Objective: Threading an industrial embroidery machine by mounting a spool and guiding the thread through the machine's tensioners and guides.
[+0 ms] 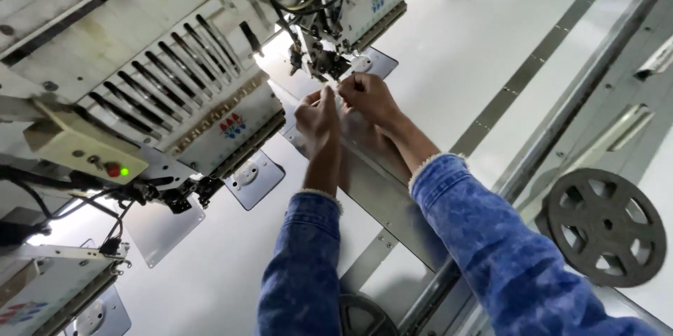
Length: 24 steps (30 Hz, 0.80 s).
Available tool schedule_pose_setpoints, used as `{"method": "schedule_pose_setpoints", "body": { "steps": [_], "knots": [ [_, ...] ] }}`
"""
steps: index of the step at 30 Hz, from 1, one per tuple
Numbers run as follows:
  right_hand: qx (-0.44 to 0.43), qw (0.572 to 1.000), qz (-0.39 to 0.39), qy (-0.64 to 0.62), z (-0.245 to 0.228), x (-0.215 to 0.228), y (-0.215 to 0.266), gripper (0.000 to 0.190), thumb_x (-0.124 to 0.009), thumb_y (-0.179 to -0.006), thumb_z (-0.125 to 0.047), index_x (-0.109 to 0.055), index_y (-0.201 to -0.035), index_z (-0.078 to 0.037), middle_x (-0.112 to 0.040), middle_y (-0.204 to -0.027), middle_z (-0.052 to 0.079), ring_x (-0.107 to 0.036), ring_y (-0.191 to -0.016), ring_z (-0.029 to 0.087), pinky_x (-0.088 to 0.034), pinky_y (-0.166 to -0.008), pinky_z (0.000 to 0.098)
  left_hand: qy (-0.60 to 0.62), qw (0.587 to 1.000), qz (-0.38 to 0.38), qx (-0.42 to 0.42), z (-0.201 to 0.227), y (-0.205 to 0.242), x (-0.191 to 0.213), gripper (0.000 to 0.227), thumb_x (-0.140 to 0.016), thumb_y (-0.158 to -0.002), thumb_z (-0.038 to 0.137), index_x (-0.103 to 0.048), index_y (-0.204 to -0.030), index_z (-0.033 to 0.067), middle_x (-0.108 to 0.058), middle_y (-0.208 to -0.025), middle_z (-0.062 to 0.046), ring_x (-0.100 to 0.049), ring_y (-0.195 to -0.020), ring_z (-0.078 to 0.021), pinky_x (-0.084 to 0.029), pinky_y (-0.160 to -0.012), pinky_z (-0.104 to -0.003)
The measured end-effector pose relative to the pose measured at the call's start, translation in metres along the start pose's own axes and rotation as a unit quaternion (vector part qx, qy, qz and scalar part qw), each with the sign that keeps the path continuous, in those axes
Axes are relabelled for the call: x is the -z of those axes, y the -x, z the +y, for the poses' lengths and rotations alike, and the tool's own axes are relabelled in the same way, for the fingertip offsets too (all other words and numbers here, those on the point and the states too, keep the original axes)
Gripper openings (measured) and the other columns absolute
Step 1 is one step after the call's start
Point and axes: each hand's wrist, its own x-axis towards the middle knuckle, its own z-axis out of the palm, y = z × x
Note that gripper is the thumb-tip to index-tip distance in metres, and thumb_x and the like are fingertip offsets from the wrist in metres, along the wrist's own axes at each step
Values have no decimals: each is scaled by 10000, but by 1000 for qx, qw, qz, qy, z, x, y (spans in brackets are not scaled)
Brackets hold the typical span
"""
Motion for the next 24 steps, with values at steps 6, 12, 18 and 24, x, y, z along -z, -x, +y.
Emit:
{"method": "schedule_pose_setpoints", "body": {
  "steps": [6, 12, 18, 24],
  "knots": [
    [-19, 999, 18, -29, -9, -3, 5, 252, -718, -933, -280, -748, -1007, -40, -725, -887, 121, -733, -853, 190, -617, -837, 338, -60, 998, -31, 1, -19, -32, -23, 517, -570, -830, 634, -764, -1131, 261, -776, -1076, -4, -707, -1118, -247, -547, -994, -432],
    [-18, 999, 26, -37, -9, -2, 5, 212, -672, -944, -205, -749, -1028, -27, -717, -882, 127, -747, -902, 203, -608, -903, 357, -7, 999, -29, -25, -28, -36, -22, 376, -612, -851, 502, -811, -1026, 235, -794, -983, -17, -735, -1053, -267, -551, -929, -436],
    [-32, 997, 44, -48, -8, -6, 3, 238, -626, -999, -196, -730, -1085, 0, -730, -953, 160, -746, -966, 237, -592, -958, 409, -12, 999, 2, -31, 1, -2, 11, 356, -620, -897, 422, -809, -1047, 160, -797, -922, -35, -765, -969, -251, -560, -904, -396],
    [-37, 995, 69, -63, -3, -10, 1, 228, -647, -983, -188, -744, -1064, 2, -742, -933, 172, -762, -952, 249, -598, -959, 404, 96, 995, 7, 2, -11, -16, -1, 317, -656, -885, 351, -804, -1011, 101, -793, -825, -9, -749, -650, -126, -599, -647, -275]
  ]
}}
